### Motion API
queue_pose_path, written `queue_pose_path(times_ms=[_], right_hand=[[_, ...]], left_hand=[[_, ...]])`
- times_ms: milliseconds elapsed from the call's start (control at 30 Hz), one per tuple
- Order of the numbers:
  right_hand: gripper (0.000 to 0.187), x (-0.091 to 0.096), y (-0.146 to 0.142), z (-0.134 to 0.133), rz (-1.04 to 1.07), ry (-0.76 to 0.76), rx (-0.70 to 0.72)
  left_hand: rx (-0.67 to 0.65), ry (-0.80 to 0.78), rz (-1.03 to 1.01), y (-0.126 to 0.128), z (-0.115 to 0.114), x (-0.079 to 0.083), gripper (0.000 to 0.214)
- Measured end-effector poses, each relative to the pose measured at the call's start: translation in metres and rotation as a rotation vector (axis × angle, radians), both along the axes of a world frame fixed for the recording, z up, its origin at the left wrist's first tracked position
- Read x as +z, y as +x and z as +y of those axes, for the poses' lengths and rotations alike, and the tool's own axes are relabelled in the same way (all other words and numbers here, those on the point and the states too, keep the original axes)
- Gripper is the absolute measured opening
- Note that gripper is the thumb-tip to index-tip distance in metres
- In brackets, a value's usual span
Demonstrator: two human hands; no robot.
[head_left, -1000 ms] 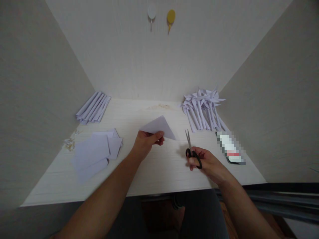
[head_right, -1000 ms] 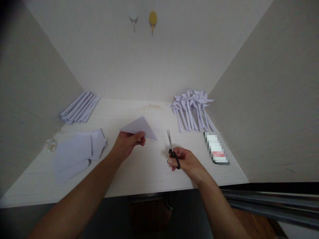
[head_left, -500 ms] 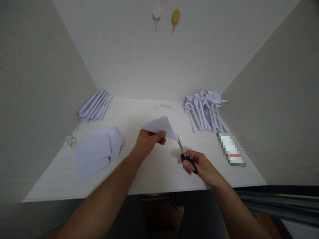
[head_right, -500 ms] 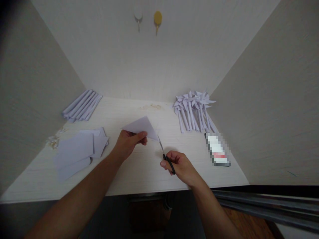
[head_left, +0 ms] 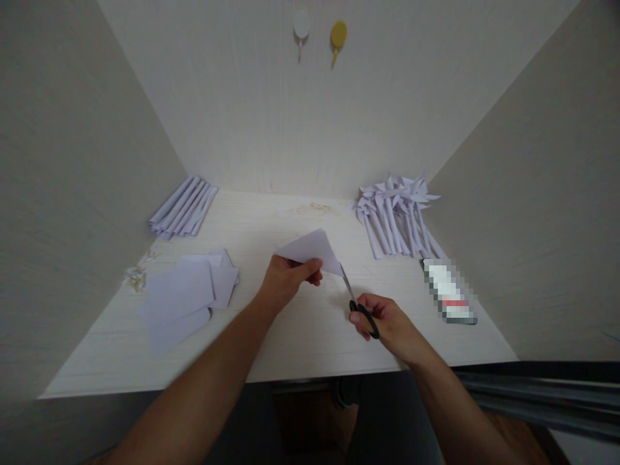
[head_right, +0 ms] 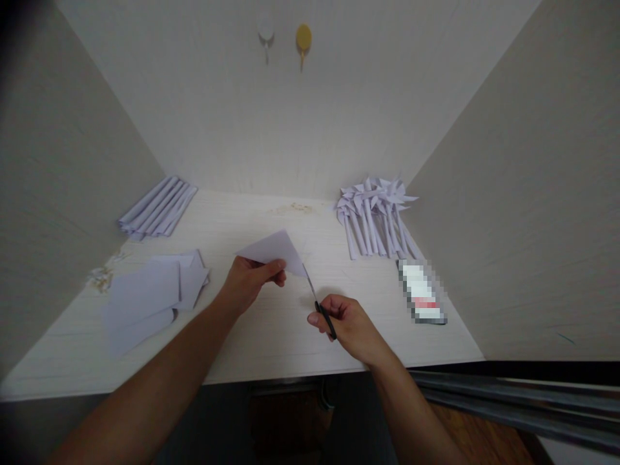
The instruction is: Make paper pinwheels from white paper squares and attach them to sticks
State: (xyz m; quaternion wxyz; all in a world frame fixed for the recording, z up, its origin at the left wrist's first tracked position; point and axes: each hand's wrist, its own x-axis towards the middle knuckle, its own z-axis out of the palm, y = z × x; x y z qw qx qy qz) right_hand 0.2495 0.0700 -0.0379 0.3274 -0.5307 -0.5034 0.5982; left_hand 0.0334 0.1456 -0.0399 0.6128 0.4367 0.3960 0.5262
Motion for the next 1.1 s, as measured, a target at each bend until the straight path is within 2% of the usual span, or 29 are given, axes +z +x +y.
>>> queue_pose_path(times_ms=[267, 567, 800, 967, 1100], right_hand=[[0.049, -0.001, 0.001, 0.000, -0.049, 0.013, -0.038], [0.056, 0.003, -0.006, 0.006, -0.036, 0.016, -0.020], [0.056, 0.002, -0.011, 0.006, -0.092, 0.043, -0.068], [0.056, 0.001, -0.007, 0.010, -0.219, 0.057, -0.103], [0.046, -0.002, 0.011, 0.018, -0.441, 0.087, -0.165]], left_hand=[[-0.024, -0.020, -0.006, 0.000, 0.002, -0.002, 0.021], [-0.072, -0.051, 0.001, 0.000, -0.001, 0.002, 0.024], [-0.089, -0.070, -0.025, 0.001, 0.000, -0.002, 0.027], [-0.081, -0.082, -0.018, 0.002, 0.000, -0.004, 0.027], [-0.091, -0.089, -0.009, 0.002, 0.001, -0.005, 0.027]])
